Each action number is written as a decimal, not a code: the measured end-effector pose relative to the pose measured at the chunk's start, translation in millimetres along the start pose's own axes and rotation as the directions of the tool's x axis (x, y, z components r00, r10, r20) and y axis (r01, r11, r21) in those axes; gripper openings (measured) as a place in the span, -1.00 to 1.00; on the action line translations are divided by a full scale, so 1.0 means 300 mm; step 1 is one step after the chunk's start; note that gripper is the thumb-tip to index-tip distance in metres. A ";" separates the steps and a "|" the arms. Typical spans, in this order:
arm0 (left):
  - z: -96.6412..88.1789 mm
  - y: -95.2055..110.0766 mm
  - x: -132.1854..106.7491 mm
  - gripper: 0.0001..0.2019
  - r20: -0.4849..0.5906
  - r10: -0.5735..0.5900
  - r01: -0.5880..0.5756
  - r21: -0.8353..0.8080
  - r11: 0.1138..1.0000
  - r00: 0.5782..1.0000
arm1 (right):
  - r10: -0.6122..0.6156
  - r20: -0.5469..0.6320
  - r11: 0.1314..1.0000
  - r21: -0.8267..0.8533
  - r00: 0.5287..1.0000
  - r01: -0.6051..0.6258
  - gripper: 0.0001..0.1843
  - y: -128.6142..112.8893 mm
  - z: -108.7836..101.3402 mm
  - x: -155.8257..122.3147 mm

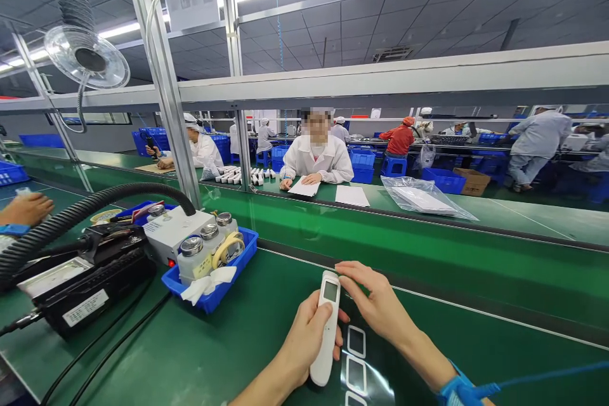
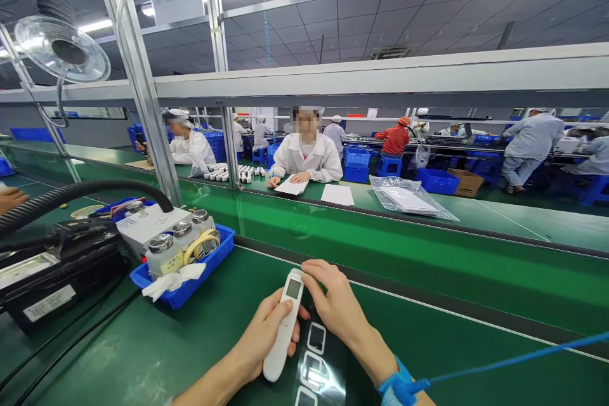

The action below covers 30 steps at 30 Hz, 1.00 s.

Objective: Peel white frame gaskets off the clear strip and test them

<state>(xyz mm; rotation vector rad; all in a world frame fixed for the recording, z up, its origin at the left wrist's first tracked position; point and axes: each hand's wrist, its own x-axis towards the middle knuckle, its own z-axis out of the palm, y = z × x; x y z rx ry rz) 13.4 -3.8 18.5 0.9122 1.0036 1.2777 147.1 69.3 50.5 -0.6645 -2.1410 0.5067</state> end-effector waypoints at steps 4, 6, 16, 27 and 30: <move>-0.002 -0.001 -0.006 -0.68 0.106 -0.005 -0.002 0.060 0.998 0.994 | 0.222 0.117 0.955 0.175 0.968 -0.241 -0.76 -0.005 -0.012 0.019; -0.004 0.003 -0.010 -0.66 0.137 -0.026 0.014 0.083 0.996 0.990 | 0.241 0.125 0.947 0.187 0.962 -0.261 -0.77 -0.009 -0.016 0.023; -0.012 0.004 -0.001 -0.72 0.146 -0.084 0.067 0.117 0.991 0.986 | 0.200 0.109 0.962 0.166 0.974 -0.216 -0.82 0.008 -0.004 0.010; -0.048 0.067 -0.010 -0.72 0.386 -0.204 0.201 0.049 0.978 0.900 | 0.065 0.546 0.995 0.033 0.835 -0.099 -0.53 -0.038 -0.172 0.030; -0.076 0.083 0.008 -0.69 0.382 -0.155 0.135 0.080 0.988 0.911 | 0.067 0.496 0.998 -0.036 0.866 -0.057 -0.72 -0.045 -0.179 0.028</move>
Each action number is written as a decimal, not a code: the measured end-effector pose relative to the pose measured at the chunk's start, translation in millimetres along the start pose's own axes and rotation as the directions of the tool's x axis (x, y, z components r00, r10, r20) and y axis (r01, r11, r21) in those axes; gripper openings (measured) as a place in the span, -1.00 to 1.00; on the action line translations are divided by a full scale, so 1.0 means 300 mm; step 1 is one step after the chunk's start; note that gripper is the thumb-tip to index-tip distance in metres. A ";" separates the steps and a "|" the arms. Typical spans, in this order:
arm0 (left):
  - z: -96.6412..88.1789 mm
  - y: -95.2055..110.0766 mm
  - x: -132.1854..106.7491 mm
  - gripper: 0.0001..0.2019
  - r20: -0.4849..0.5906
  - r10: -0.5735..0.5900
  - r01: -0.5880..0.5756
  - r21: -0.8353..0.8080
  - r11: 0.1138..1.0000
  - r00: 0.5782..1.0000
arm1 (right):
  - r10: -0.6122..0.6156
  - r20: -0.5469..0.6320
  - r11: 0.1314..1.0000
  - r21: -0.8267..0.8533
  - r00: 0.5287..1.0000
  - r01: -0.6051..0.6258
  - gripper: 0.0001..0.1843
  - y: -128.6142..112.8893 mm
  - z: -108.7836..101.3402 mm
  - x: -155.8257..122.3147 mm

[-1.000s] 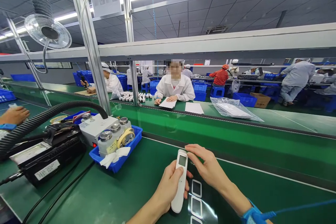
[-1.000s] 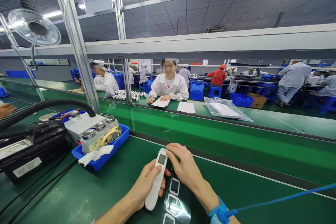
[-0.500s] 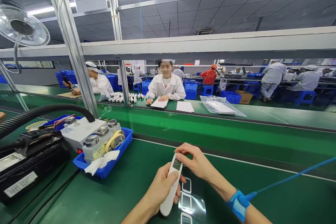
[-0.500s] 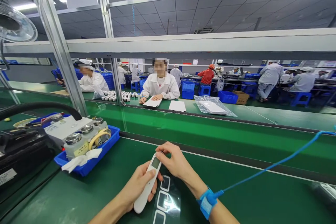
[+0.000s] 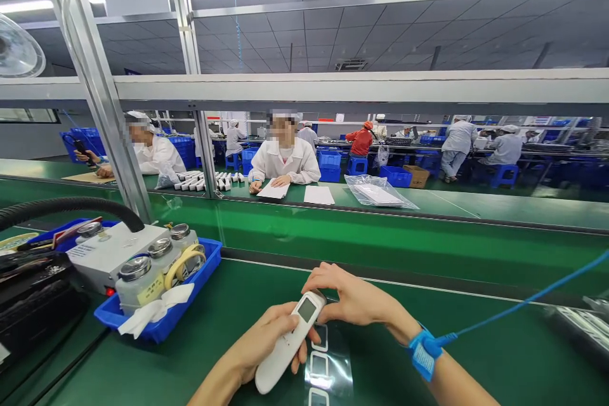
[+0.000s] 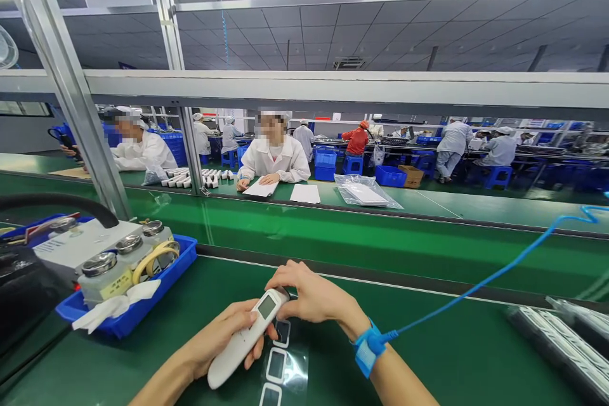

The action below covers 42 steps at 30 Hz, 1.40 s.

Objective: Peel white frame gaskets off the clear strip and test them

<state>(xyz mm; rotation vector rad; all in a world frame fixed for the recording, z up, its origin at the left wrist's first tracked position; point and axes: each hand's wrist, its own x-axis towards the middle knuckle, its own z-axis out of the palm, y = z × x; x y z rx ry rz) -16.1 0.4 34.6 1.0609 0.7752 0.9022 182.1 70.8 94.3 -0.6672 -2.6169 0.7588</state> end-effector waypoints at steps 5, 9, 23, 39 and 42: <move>-0.078 -0.019 0.048 -0.55 -0.513 0.243 -0.195 0.148 0.970 0.823 | 0.349 -0.312 0.937 0.116 0.884 -0.329 -0.78 0.148 -0.045 0.021; -0.047 -0.079 0.105 -0.59 -0.402 0.311 -0.117 0.439 0.891 0.861 | 0.596 -0.629 0.738 0.183 0.500 -0.650 -0.81 0.348 -0.083 0.065; -0.020 -0.115 0.178 -0.61 -0.312 0.269 -0.163 0.325 0.932 0.911 | 0.367 -0.722 0.910 0.146 0.587 -0.389 -0.73 0.328 0.119 -0.025; -0.030 -0.104 0.167 -0.64 -0.352 0.358 -0.190 0.429 0.883 0.865 | 0.420 -0.379 0.784 0.609 0.825 -0.119 -0.64 0.155 0.269 -0.037; -0.027 -0.099 0.166 -0.66 -0.339 0.364 -0.189 0.452 0.872 0.868 | 0.419 -0.360 0.782 0.609 0.834 -0.131 -0.55 0.147 0.266 -0.037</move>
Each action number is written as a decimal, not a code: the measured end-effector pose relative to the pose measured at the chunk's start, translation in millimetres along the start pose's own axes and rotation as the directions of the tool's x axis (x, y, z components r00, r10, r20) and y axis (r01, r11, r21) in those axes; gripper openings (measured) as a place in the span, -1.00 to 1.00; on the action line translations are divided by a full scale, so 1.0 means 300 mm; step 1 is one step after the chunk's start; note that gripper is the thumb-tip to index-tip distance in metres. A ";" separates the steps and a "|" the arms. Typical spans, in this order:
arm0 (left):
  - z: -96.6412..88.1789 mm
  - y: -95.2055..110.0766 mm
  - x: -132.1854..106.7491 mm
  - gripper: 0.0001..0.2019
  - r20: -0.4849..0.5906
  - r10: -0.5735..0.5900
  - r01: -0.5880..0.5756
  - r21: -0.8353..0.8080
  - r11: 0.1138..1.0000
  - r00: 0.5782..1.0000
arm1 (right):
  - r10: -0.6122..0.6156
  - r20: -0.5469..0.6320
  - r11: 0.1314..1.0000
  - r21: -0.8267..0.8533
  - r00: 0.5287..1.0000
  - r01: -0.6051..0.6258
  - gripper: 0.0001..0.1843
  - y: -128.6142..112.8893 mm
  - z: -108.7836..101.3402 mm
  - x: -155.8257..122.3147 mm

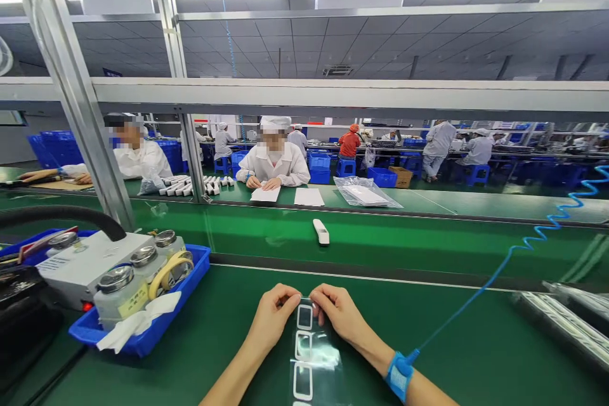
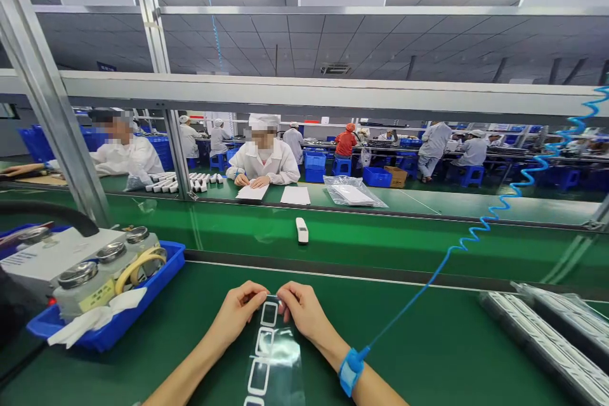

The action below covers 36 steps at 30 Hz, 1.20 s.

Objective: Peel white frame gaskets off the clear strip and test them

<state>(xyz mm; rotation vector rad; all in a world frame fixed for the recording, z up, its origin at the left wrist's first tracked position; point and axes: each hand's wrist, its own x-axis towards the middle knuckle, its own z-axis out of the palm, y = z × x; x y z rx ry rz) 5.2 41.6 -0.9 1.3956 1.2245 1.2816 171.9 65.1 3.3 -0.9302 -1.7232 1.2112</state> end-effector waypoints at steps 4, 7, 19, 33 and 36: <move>-0.001 -0.002 0.003 -0.61 -0.003 -0.007 0.007 0.012 1.000 1.000 | -0.022 0.047 1.000 -0.003 0.999 0.022 -0.58 -0.020 -0.001 -0.003; -0.003 -0.006 0.004 -0.62 -0.007 -0.006 0.006 0.032 0.999 1.000 | -0.034 0.048 0.999 -0.021 0.998 0.035 -0.63 -0.024 -0.003 -0.003; 0.006 0.001 -0.010 -0.59 -0.017 0.034 -0.030 0.185 0.982 0.999 | 0.003 0.049 0.994 -0.113 0.999 0.003 -0.47 -0.004 -0.005 -0.009; 0.014 -0.006 -0.015 -0.87 -0.005 -0.060 0.060 -0.003 0.998 0.998 | -0.040 -0.046 0.985 -0.172 0.998 0.031 -0.45 0.027 0.009 -0.025; 0.012 -0.006 -0.008 -0.87 -0.009 -0.059 0.058 -0.023 0.998 0.998 | -0.028 -0.016 0.988 -0.155 0.999 0.025 -0.46 0.017 0.007 -0.018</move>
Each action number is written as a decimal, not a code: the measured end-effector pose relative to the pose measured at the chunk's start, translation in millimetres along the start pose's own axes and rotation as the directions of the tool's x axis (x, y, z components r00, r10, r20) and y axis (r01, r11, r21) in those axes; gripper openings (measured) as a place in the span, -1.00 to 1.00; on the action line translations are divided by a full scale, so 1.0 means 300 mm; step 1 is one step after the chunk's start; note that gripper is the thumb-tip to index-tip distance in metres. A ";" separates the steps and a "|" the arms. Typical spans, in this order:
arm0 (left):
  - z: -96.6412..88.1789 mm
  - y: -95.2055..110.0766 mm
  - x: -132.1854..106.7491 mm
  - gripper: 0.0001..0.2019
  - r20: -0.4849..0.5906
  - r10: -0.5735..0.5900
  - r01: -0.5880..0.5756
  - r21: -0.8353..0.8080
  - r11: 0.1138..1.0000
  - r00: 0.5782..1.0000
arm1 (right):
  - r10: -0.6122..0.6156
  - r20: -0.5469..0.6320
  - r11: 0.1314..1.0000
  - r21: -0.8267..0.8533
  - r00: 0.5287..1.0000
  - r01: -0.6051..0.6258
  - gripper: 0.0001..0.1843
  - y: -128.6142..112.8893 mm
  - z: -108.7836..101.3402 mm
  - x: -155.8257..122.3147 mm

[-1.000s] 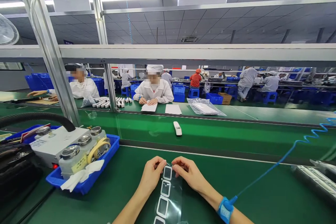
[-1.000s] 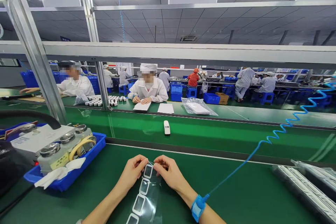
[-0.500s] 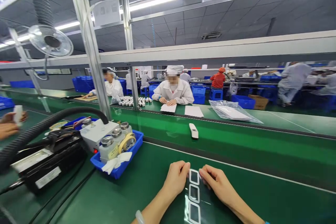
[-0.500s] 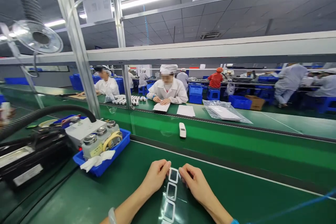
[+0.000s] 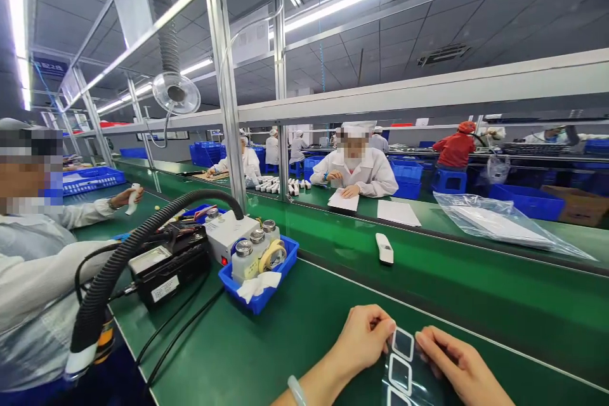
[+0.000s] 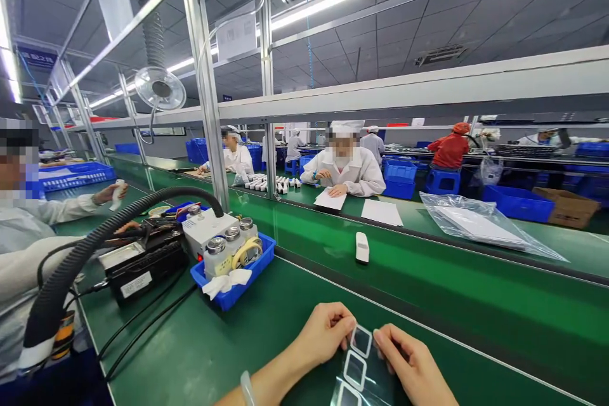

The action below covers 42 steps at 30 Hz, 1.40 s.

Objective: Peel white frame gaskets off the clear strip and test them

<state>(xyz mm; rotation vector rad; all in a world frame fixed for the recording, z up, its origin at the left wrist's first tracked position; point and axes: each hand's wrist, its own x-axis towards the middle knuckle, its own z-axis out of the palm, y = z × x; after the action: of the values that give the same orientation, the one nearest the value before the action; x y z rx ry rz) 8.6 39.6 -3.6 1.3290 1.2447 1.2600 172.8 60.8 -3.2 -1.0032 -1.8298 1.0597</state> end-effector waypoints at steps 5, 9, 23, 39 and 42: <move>-0.001 -0.007 0.009 -0.80 0.020 0.024 -0.024 -0.031 0.999 1.000 | 0.010 0.053 0.996 0.086 0.999 -0.014 -0.51 -0.014 -0.010 0.015; -0.006 -0.013 0.014 -0.73 0.056 0.038 -0.037 -0.030 0.999 0.998 | 0.042 0.067 0.994 0.097 0.997 -0.049 -0.49 -0.008 -0.018 0.024; -0.014 0.011 -0.001 -0.54 0.101 0.032 -0.037 0.044 0.998 0.994 | 0.018 0.032 1.000 -0.016 0.999 -0.018 -0.47 0.006 -0.016 0.023; -0.022 0.015 0.010 -0.51 0.122 -0.029 0.040 -0.090 0.995 0.992 | 0.000 0.052 0.993 0.115 0.999 -0.006 -0.57 -0.019 -0.029 0.019; -0.022 0.017 0.007 -0.54 0.123 -0.012 0.024 -0.096 0.995 0.992 | 0.015 0.033 0.998 0.065 0.999 -0.017 -0.55 -0.018 -0.026 0.022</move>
<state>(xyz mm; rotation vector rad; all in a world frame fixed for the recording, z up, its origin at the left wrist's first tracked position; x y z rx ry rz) 2.3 41.0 2.3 1.3015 1.0947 1.1932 176.0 67.2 6.0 -0.9685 -1.8044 1.1446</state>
